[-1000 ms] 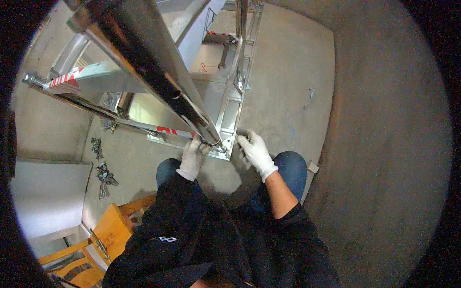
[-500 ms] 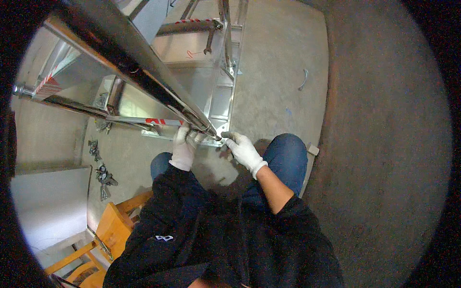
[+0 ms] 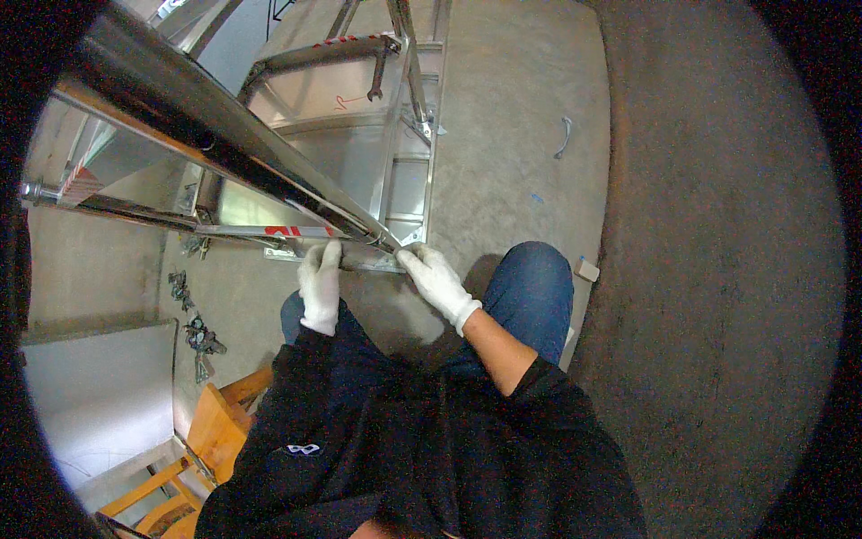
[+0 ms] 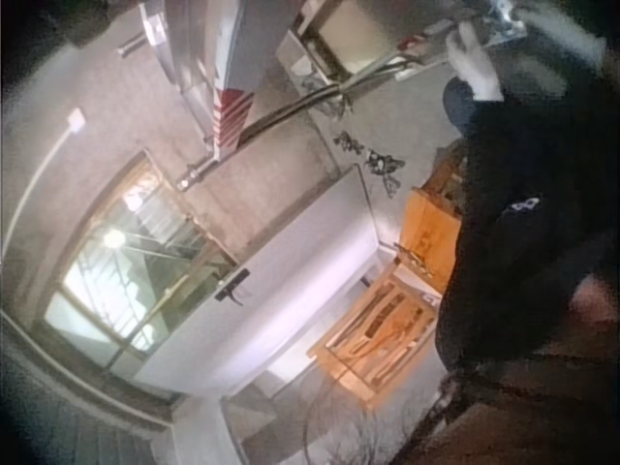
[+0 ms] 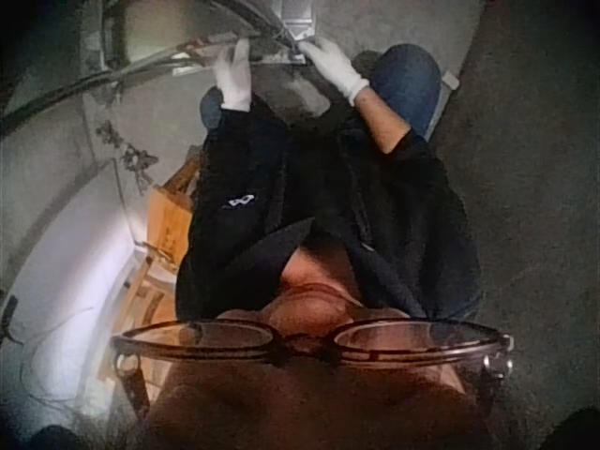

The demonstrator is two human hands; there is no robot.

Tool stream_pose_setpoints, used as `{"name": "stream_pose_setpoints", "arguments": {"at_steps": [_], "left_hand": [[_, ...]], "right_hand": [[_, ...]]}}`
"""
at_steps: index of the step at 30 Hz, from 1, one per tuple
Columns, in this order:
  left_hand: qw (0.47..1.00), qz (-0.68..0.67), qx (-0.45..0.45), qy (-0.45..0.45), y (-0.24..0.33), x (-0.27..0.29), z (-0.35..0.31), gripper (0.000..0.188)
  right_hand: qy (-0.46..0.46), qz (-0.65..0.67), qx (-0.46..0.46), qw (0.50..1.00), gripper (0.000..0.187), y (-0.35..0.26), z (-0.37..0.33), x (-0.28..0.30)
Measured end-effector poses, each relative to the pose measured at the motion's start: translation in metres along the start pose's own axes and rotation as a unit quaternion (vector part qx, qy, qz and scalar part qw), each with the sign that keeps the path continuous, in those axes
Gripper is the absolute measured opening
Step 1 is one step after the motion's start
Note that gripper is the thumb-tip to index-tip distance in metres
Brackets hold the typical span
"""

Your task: The person assembles a stainless steel metal frame by inserting cylindrical rods into joints and tightening them with a wrench. They move a wooden chair to access the frame and continue securing the connections.

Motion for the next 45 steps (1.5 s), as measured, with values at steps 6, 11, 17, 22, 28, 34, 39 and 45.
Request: {"name": "stream_pose_setpoints", "arguments": {"at_steps": [6,11,17,22,28,34,39,45], "left_hand": [[0.833,0.372,-0.393,-0.116,0.081,0.001,0.018,0.033],[0.783,0.362,-0.413,-0.293,0.076,-0.006,0.038,0.037],[0.808,0.227,-0.311,-0.446,0.063,-0.024,0.072,0.043],[0.848,0.274,-0.274,-0.361,0.038,-0.04,0.09,0.032],[0.823,0.283,-0.27,-0.413,0.04,-0.04,0.096,0.031],[0.791,0.302,-0.25,-0.47,0.045,-0.054,0.094,0.038],[0.849,0.282,-0.27,-0.357,0.054,-0.031,0.091,0.035],[0.962,0.027,-0.18,0.204,0.084,0.123,0.098,0.036]], "right_hand": [[-0.058,0.17,-0.06,0.982,0.028,-0.024,-0.014,0.001],[-0.072,0.263,-0.066,0.96,0.025,-0.024,-0.012,-0.007],[-0.084,0.293,-0.08,0.949,0.026,-0.014,-0.013,-0.008],[-0.035,0.285,-0.112,0.951,0.029,-0.019,-0.022,-0.015],[-0.056,0.335,-0.086,0.936,0.032,0.005,-0.004,-0.027],[0.071,0.258,0.013,0.964,0.027,-0.023,-0.003,0.023],[0.114,0.321,0.199,0.919,0.023,-0.12,-0.023,0.035],[0.162,0.254,0.428,0.852,0.025,-0.201,-0.086,0.055]]}}
Point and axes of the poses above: each hand's wrist, its own z-axis towards the middle knuckle, its own x-axis out of the back of the hand, y = z × x, the point moved 6 cm from there along z, towards the middle knuckle, and after that the axes turned 10 degrees about -x, right-handed, at the moved point
